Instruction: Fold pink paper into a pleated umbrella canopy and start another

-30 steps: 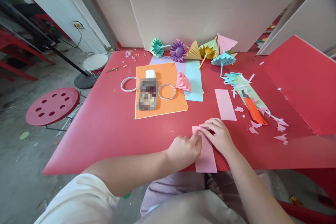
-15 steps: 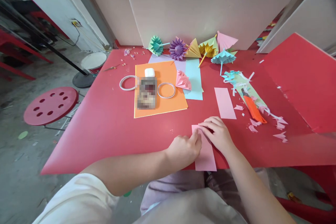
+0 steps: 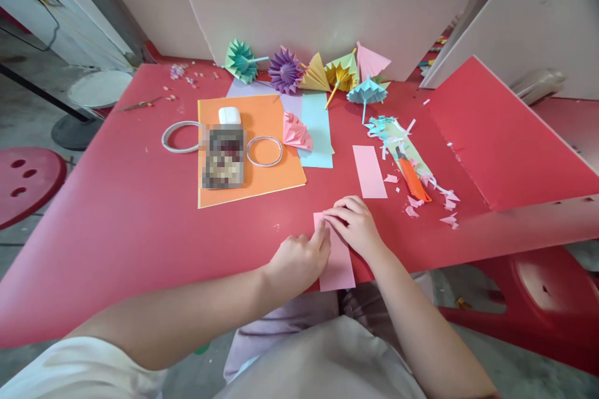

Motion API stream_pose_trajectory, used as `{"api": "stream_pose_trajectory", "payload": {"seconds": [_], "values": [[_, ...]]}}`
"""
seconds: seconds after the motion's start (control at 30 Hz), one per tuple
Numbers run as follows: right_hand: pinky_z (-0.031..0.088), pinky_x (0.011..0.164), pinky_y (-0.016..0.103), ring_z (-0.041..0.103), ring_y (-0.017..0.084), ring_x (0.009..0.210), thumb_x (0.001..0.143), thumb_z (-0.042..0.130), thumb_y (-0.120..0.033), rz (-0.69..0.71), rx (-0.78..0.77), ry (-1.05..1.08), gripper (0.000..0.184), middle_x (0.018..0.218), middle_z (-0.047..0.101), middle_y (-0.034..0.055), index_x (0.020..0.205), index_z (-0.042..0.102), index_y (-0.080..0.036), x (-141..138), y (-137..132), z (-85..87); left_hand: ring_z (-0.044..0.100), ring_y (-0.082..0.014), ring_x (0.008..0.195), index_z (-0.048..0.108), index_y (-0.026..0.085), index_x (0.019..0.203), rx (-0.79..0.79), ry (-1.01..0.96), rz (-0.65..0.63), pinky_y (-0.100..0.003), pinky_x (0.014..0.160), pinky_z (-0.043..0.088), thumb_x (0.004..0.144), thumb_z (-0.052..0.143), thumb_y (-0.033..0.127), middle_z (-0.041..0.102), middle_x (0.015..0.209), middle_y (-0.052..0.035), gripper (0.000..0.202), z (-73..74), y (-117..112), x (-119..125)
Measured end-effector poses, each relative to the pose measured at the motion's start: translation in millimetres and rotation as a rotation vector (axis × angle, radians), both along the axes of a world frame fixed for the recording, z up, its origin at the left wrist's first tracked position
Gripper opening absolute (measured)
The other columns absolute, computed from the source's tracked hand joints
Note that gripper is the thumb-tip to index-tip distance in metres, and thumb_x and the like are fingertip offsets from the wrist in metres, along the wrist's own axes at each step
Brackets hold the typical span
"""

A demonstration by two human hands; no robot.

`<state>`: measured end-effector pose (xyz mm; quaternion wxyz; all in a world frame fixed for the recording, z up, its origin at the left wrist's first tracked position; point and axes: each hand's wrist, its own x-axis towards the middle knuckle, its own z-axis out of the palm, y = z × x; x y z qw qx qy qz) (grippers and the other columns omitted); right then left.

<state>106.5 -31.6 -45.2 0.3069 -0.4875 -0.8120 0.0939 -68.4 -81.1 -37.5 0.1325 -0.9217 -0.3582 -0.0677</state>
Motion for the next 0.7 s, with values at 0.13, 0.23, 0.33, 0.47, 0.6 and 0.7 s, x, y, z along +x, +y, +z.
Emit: {"api": "stream_pose_trajectory", "payload": {"seconds": [0.13,0.23,0.33,0.47,0.6,0.7], "values": [[0.049,0.077,0.033,0.055,0.017,0.080,0.086,0.057,-0.024,0.000,0.007,-0.018,0.015,0.077,0.063,0.0032,0.082,0.071,-0.025,0,0,0.0,0.055,-0.0116,0.046,0.060,0.010,0.114,0.014,0.011,0.001,-0.026,0.037,0.040,0.082,0.046,0.014,0.057,0.128,-0.0192,0.035,2.6,0,0],[0.048,0.077,0.033,0.055,0.017,0.081,0.086,0.056,-0.025,-0.006,0.010,-0.026,0.015,0.078,0.063,0.0034,0.083,0.071,-0.024,0,1,-0.9,0.054,-0.0109,0.047,0.060,0.011,0.115,0.016,0.028,0.010,-0.026,0.037,0.039,0.080,0.045,0.012,0.057,0.128,-0.0177,0.038,5.3,0,0],[0.048,0.077,0.033,0.055,0.017,0.081,0.086,0.056,-0.025,-0.015,0.017,-0.026,0.015,0.078,0.064,0.0036,0.083,0.071,-0.023,-1,1,-2.0,0.054,-0.0107,0.047,0.058,0.011,0.117,0.013,0.048,0.026,-0.025,0.038,0.038,0.080,0.043,0.012,0.055,0.130,-0.0187,0.039,6.2,0,0],[0.047,0.076,0.032,0.055,0.016,0.079,0.087,0.057,-0.026,-0.021,0.030,-0.024,0.015,0.078,0.064,0.0031,0.083,0.070,-0.023,-2,1,-3.0,0.055,-0.0110,0.048,0.054,0.012,0.121,-0.015,0.069,0.063,-0.025,0.039,0.039,0.086,0.041,0.018,0.050,0.134,-0.0211,0.038,6.5,-1,0],[0.047,0.075,0.031,0.055,0.016,0.078,0.087,0.057,-0.026,-0.022,0.046,-0.023,0.015,0.076,0.063,0.0030,0.083,0.070,-0.022,-3,2,-3.7,0.055,-0.0116,0.045,0.054,0.016,0.117,-0.059,0.089,0.083,-0.026,0.038,0.039,0.089,0.040,0.021,0.050,0.134,-0.0208,0.032,9.3,-1,0],[0.047,0.075,0.031,0.054,0.016,0.078,0.087,0.057,-0.026,-0.024,0.055,-0.028,0.014,0.076,0.063,0.0030,0.084,0.070,-0.022,-2,2,-4.0,0.055,-0.0121,0.043,0.054,0.016,0.115,-0.076,0.097,0.091,-0.026,0.037,0.038,0.090,0.039,0.023,0.048,0.135,-0.0221,0.030,11.0,0,2]]}}
